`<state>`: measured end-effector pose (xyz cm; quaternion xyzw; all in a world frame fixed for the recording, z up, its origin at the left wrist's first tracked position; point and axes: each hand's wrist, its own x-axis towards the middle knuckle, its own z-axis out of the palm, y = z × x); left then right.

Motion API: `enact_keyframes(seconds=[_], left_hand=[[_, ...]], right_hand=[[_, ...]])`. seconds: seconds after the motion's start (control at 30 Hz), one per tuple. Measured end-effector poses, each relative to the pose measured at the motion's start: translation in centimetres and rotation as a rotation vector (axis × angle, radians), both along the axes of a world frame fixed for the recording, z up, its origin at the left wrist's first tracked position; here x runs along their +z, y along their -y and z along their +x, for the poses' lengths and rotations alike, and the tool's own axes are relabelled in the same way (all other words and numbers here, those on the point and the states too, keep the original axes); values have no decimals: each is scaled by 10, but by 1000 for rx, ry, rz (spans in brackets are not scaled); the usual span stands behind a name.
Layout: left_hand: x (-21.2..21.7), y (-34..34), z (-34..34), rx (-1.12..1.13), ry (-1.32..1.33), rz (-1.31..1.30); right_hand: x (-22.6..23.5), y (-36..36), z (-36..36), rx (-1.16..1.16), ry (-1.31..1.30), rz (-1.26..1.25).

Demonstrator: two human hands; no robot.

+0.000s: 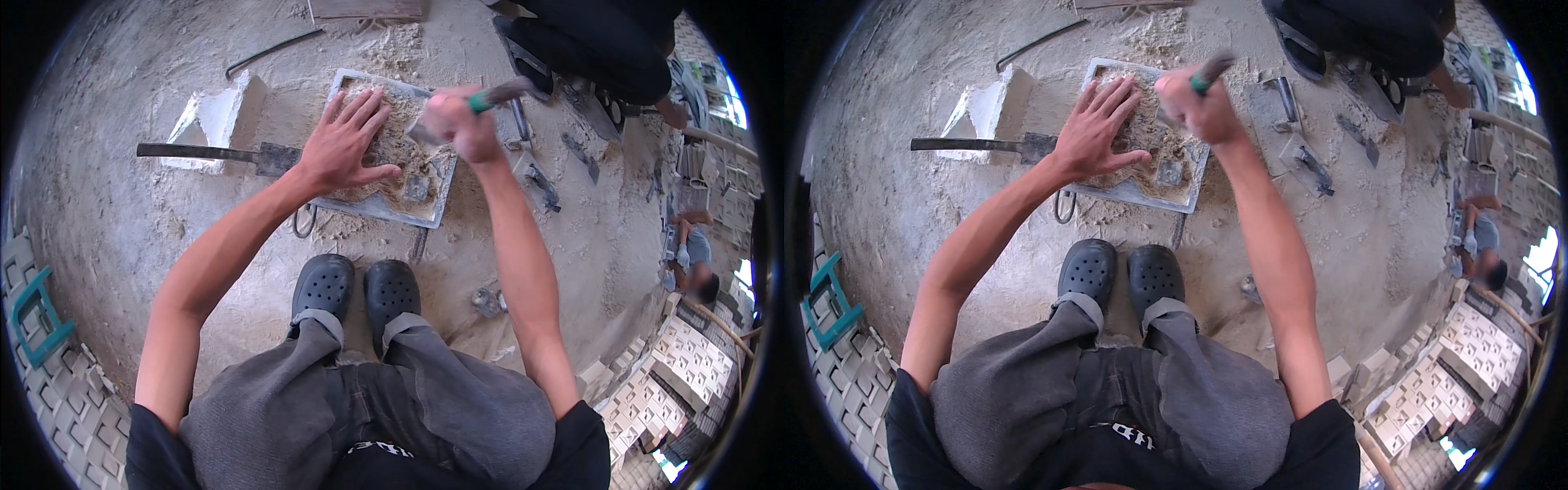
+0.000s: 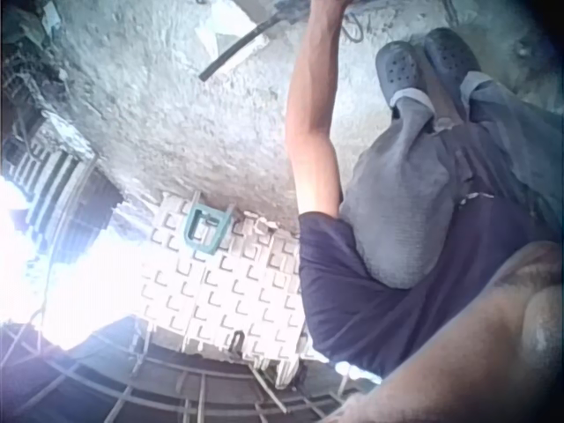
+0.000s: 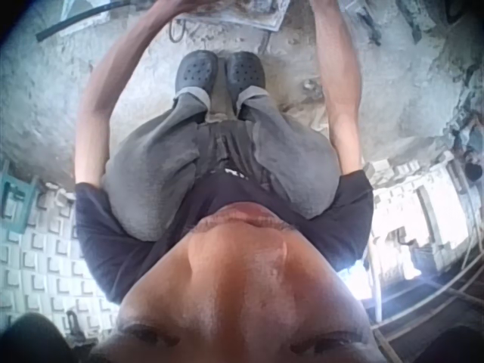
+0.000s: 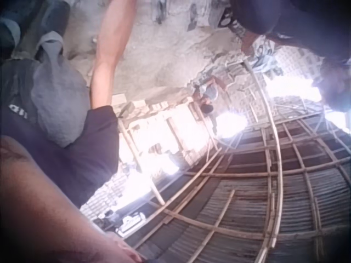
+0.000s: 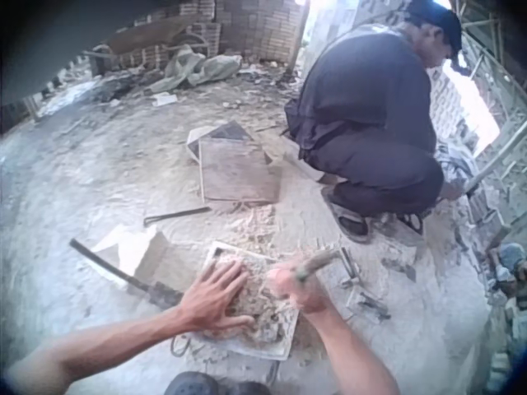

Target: The person uses a chisel and a hammer to remove excess material from a square-shaped concrete mold on the floor.

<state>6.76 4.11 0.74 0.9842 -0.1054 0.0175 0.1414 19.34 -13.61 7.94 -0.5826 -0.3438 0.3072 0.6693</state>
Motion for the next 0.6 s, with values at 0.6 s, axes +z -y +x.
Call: enact_keyframes(seconds=[0.6], left_hand=[[-3, -3, -2, 6, 40, -31]], right_hand=[[50, -9, -1, -429, -90, 229]])
